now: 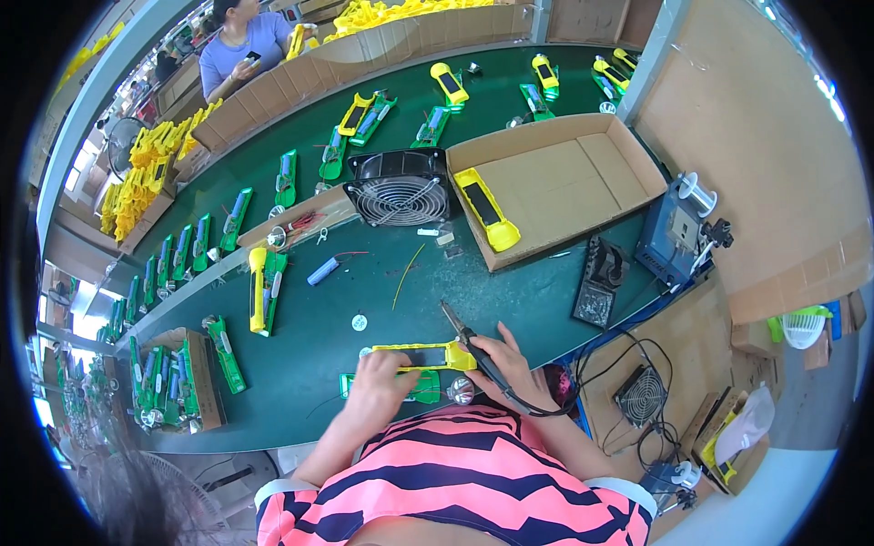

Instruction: The recorder is soldering wires onto circuit boards for the assembly of portable flashlights on a factory assembly line.

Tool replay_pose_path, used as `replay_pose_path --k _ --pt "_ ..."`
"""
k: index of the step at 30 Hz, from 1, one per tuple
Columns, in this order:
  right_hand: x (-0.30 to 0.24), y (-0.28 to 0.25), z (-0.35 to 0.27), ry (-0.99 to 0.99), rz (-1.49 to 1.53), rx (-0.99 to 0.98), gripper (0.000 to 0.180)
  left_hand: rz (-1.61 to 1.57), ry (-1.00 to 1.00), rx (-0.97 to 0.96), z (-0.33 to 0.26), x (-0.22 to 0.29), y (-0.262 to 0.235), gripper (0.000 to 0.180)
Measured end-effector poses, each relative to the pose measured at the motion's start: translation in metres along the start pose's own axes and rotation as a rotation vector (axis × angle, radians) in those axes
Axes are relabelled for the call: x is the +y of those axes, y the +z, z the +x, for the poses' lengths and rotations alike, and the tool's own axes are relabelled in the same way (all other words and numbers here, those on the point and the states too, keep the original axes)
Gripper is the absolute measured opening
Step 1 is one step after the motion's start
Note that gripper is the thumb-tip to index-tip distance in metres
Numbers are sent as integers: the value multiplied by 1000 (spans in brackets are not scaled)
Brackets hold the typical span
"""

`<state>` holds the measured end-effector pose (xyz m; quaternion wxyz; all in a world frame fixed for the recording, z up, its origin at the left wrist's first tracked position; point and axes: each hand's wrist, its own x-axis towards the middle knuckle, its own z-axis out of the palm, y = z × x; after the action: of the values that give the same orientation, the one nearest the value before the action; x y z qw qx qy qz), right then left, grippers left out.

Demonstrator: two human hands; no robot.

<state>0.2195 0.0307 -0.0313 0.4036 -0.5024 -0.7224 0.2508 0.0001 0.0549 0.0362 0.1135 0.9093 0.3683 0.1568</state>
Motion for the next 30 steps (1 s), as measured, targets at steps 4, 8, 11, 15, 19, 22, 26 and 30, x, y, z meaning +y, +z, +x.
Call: replay_pose_path --k 4,8,11,15,19,22,26,30 --pt "-8 -2 5 54 20 -44 49 46 -21 54 -11 -5 21 21" --pt "-5 4 6 54 66 -56 49 -68 0 74 -14 -9 30 22" --pt "-7 6 10 51 83 -38 49 -68 24 88 -15 -12 29 20" --pt "-1 13 17 -46 75 -27 51 -172 -23 198 -14 -12 38 18" --pt "-2 17 28 -47 224 -127 49 -80 -208 267 -1 -10 37 7" --pt "-3 9 30 -99 116 -97 45 -33 -364 87 3 -14 39 7" --pt "-5 -4 35 -278 125 113 29 -68 -384 91 6 -18 35 10" --pt "-9 -19 35 -149 161 68 11 -54 -356 90 6 -20 31 7"
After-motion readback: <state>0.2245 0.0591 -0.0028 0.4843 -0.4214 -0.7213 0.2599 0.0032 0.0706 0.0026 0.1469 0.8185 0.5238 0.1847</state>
